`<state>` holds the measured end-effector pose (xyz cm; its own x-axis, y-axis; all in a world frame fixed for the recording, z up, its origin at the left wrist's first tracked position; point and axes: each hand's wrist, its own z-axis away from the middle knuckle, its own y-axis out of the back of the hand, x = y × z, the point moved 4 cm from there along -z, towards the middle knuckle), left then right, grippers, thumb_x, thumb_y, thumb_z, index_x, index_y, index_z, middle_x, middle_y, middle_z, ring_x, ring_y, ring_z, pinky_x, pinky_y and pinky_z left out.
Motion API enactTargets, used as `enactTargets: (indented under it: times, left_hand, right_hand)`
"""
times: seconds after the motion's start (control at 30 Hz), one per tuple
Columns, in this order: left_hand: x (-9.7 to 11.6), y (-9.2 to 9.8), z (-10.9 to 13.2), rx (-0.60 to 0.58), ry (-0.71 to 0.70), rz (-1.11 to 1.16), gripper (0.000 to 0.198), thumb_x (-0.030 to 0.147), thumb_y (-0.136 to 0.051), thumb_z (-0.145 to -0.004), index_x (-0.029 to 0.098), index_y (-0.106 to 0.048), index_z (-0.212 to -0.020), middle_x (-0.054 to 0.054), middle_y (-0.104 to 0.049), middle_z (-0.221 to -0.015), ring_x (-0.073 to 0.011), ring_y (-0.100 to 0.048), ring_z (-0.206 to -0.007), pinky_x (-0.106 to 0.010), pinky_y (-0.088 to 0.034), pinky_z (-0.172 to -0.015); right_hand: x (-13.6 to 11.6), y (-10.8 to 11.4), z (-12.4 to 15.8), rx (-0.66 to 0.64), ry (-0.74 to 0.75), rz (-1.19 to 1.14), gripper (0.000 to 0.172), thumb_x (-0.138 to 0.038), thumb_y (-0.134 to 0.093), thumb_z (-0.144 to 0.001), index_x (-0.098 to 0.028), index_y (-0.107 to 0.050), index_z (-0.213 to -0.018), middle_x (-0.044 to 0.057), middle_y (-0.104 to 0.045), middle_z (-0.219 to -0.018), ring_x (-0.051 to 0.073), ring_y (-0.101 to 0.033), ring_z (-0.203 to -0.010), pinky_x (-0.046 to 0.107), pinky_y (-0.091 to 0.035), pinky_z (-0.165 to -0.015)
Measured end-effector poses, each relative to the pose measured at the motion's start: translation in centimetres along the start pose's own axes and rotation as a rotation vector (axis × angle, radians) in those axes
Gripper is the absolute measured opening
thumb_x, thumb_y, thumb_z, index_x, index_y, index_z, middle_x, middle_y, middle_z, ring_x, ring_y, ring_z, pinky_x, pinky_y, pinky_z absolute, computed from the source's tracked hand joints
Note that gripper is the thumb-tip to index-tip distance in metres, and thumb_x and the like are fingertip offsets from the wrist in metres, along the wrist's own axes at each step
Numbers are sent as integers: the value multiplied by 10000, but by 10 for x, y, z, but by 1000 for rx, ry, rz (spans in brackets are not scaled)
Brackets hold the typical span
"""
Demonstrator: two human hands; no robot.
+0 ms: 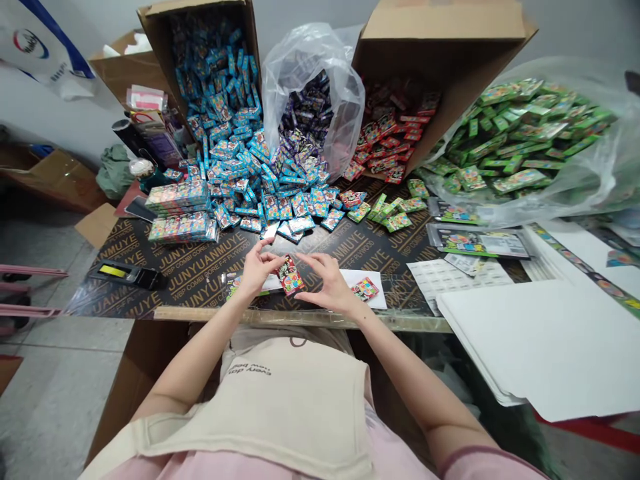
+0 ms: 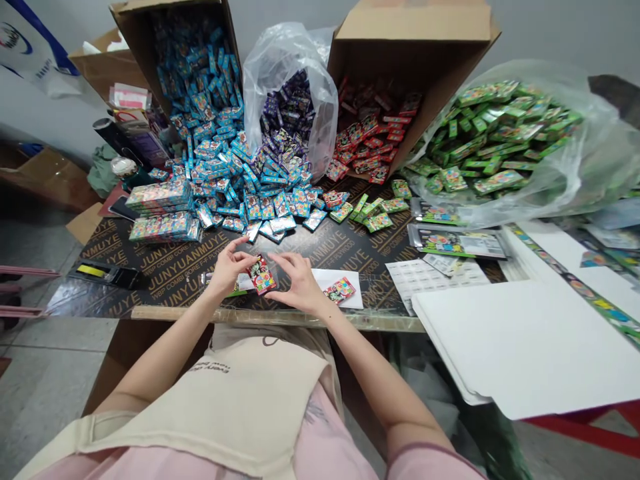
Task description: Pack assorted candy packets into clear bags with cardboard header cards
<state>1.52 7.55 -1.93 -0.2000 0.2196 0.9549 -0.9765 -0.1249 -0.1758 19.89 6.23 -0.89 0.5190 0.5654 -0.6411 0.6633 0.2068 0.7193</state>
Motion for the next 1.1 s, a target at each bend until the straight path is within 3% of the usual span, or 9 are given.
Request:
enactTargets:
  times: [0.1, 0.23, 0.4, 0.53, 0.67, 0.77, 0.87, 0.97, 1.1]
  left_hand:
    - [-2, -2, 3, -38, 11, -7, 750, 296, -838, -514, 113, -537, -1176, 63, -623, -561, -75, -514, -473, -195, -401, -512]
    - [-6, -10, 11, -140, 116, 128, 651, 352, -813, -556, 150, -585, -1132, 24, -667, -675, -102, -585, -564, -223, -462, -583]
    - [-14, -29, 29, -379, 336, 356, 592, 604, -711, -646, 168, -632, -1040, -84, -708, -844, -231, -682, -814, -360, -531, -745]
    - [-15, -32, 32, -313, 334, 411, 542, 415, -860, -534, 177, -643, -969, -19, -686, -769, -167, -658, -674, -325, -537, -712]
    - [-12, -28, 30, -175, 278, 365, 487, 269, -893, -479, 140, -644, -878, -11, -698, -773, -118, -635, -617, -268, -534, -648]
    - [-13, -26, 31, -101, 229, 300, 447, 260, -895, -471, 132, -631, -809, -11, -702, -743, -124, -639, -612, -268, -533, -636]
    - [-17, -21, 27, -114, 153, 161, 438, 333, -875, -519, 138, -624, -820, -19, -700, -746, -144, -648, -637, -294, -536, -665]
    - [-19, 0, 14, -139, -45, -198, 511, 450, -778, -653, 143, -627, -1032, -65, -702, -857, -204, -664, -796, -363, -526, -778]
    - [-25, 31, -2, -215, -388, -965, 974, 453, -857, -506, 166, -474, -1354, -162, -553, -1292, -354, -474, -1228, -504, -322, -1057]
  right_hand:
    - [-13, -2, -2, -2, 109, 18, 900, -466, -743, -711, -260, -309, -1472, 160, -361, -1476, 354, -352, -1342, 519, -319, -1023]
    - [-19, -6, -4, -22, 153, -77, 808, -417, -733, -720, -306, -369, -1433, 104, -522, -1333, 321, -446, -1273, 523, -282, -1073]
    - [-4, -12, -6, 171, -6, -567, 1071, -661, -715, -651, -291, -155, -1485, 120, -523, -1340, 288, -507, -1238, 471, -394, -1040]
    - [-2, -18, -4, 182, 6, -621, 1039, -673, -699, -663, -308, -163, -1475, 105, -513, -1352, 273, -487, -1275, 466, -359, -1095]
    - [-8, -7, 2, 190, 45, -422, 1029, -605, -728, -674, -286, -179, -1484, 110, -372, -1480, 291, -379, -1363, 482, -308, -1134]
    - [-17, 2, 1, 137, 109, -240, 900, -510, -719, -718, -276, -267, -1460, 104, -426, -1438, 301, -379, -1352, 495, -312, -1117]
    - [-21, 8, -1, 141, 172, -117, 803, -442, -715, -712, -273, -358, -1411, 99, -524, -1323, 313, -458, -1258, 495, -345, -1057]
    - [-8, 11, -1, 196, 146, -28, 784, -436, -723, -672, -253, -415, -1369, 97, -570, -1221, 316, -517, -1139, 482, -359, -993]
    - [27, 7, 5, 261, 21, 91, 756, -475, -721, -673, -227, -444, -1332, 102, -591, -1178, 318, -531, -1091, 482, -331, -977]
